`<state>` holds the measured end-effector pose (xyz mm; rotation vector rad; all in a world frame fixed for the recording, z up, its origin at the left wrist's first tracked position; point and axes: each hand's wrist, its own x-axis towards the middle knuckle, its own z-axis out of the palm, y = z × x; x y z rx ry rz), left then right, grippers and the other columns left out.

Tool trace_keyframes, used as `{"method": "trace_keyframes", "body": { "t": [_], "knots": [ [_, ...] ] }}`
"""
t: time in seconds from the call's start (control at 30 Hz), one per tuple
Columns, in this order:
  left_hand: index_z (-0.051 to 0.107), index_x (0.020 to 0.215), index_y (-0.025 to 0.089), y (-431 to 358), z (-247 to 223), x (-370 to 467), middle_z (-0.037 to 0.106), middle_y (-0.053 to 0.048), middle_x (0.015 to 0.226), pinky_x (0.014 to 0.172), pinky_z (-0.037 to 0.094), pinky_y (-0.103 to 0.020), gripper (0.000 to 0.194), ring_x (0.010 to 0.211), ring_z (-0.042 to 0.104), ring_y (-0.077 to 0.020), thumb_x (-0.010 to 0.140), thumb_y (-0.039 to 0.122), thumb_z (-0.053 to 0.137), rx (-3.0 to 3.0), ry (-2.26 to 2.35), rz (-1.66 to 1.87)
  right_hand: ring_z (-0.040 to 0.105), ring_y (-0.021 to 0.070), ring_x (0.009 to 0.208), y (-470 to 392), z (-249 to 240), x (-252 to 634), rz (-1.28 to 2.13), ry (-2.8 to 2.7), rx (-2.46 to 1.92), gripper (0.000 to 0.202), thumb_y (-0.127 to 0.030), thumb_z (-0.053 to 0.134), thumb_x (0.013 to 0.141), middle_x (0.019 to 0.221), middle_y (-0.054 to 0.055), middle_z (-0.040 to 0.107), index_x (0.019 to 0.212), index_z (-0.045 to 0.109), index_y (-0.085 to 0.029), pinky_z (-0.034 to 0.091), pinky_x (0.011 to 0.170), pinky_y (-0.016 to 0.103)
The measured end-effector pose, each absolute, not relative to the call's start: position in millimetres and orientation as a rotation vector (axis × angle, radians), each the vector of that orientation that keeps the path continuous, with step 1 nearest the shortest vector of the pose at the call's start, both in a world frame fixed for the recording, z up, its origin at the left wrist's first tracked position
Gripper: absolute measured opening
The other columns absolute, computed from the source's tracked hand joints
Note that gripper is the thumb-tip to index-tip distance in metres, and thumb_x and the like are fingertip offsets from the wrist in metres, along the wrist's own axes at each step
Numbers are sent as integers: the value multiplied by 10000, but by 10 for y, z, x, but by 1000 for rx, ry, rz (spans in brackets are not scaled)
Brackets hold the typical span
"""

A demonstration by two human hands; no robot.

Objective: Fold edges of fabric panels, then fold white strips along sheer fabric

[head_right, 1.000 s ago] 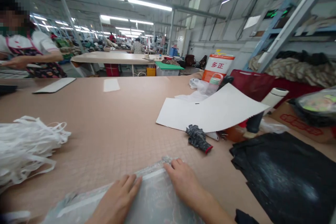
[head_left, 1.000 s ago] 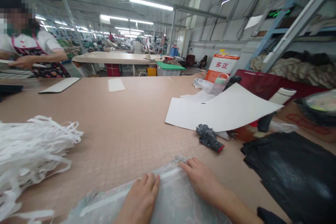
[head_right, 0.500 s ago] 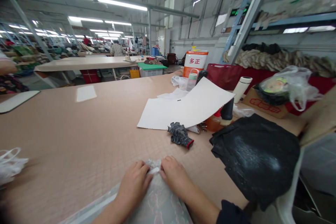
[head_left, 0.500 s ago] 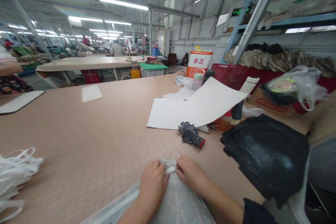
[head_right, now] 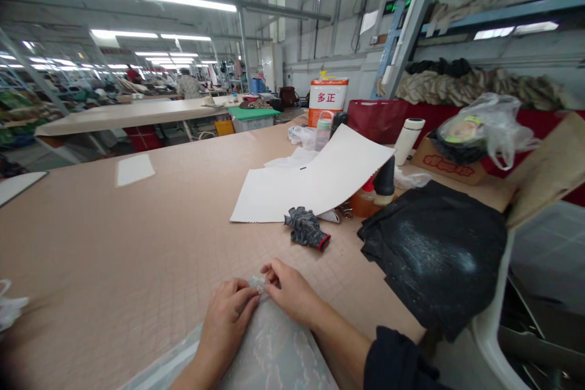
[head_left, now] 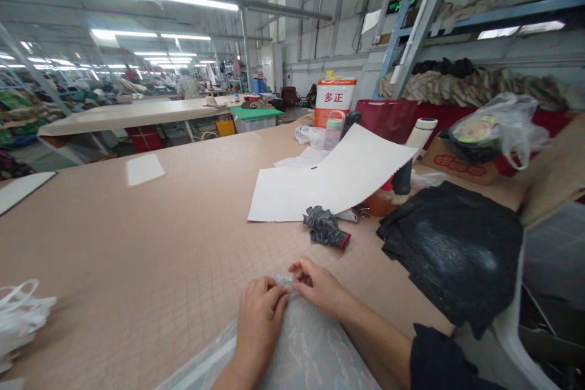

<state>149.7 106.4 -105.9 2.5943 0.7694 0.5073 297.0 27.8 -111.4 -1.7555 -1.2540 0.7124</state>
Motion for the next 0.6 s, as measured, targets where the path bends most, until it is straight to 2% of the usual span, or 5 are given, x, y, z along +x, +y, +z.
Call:
{"method": "trace_keyframes", "body": {
  "t": [0.13, 0.27, 0.47, 0.6],
  "knots": [
    [651, 810, 226, 1063, -1111, 1493, 602, -27, 812, 723, 376, -337, 147, 813, 529, -191, 820, 219, 505, 2631, 731, 558, 536, 118, 721, 328, -1213, 2973, 734, -1267, -1679, 345, -28, 455, 672, 777, -17, 560, 972, 506, -190, 414, 660, 228],
    [642, 775, 214, 1068, -1123, 1508, 606, -17, 785, 723, 368, -331, 118, 804, 532, -185, 808, 215, 529, 2586, 761, 506, 536, 126, 761, 308, -1223, 2966, 733, -1215, -1600, 311, -61, 463, 704, 784, -16, 544, 987, 492, -186, 421, 710, 248],
    [652, 816, 236, 1086, -1118, 1532, 609, -10, 779, 706, 365, -323, 142, 797, 531, -185, 823, 230, 511, 2589, 806, 430, 514, 126, 723, 322, -1234, 2962, 650, -1275, -1722, 347, -70, 501, 701, 771, -19, 542, 1026, 516, -193, 407, 688, 246],
    [652, 866, 244, 1063, -1107, 1533, 602, -11, 776, 709, 369, -315, 173, 789, 531, -174, 832, 206, 486, 2701, 757, 471, 520, 135, 786, 355, -1301, 2960, 595, -1285, -1739, 362, -51, 486, 709, 814, -3, 549, 1041, 523, -193, 412, 736, 253]
  ]
}}
